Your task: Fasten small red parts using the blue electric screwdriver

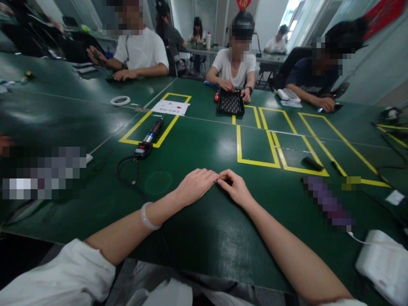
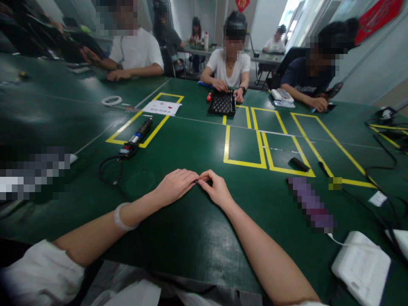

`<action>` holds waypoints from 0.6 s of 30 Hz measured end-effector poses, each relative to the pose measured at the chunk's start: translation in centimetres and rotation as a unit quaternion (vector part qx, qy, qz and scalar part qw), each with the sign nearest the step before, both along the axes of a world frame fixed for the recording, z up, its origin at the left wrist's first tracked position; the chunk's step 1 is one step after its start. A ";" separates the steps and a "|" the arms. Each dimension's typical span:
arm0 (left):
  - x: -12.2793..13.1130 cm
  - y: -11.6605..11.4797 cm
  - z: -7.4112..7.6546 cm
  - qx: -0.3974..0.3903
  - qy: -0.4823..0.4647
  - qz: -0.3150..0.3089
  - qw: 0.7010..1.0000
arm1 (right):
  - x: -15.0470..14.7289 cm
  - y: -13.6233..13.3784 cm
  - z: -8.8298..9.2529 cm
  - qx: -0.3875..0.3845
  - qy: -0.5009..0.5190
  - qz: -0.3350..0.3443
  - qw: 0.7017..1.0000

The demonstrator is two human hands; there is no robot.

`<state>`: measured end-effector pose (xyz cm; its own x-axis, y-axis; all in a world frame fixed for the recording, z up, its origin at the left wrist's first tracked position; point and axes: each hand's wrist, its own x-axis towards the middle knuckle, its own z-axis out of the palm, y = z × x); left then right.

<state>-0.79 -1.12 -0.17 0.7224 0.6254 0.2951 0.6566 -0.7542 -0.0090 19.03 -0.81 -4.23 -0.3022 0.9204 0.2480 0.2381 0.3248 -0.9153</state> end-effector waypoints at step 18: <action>-0.5 0.3 0.0 -0.041 -0.068 0.010 0.997 | 0.1 -0.1 0.3 -0.033 0.022 0.022 0.999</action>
<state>-1.32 -0.83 -0.19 0.6662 0.6651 0.3374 0.6621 -0.7357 0.1427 19.12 -0.92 -3.95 -0.3326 0.9215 0.2005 0.1850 0.2723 -0.9443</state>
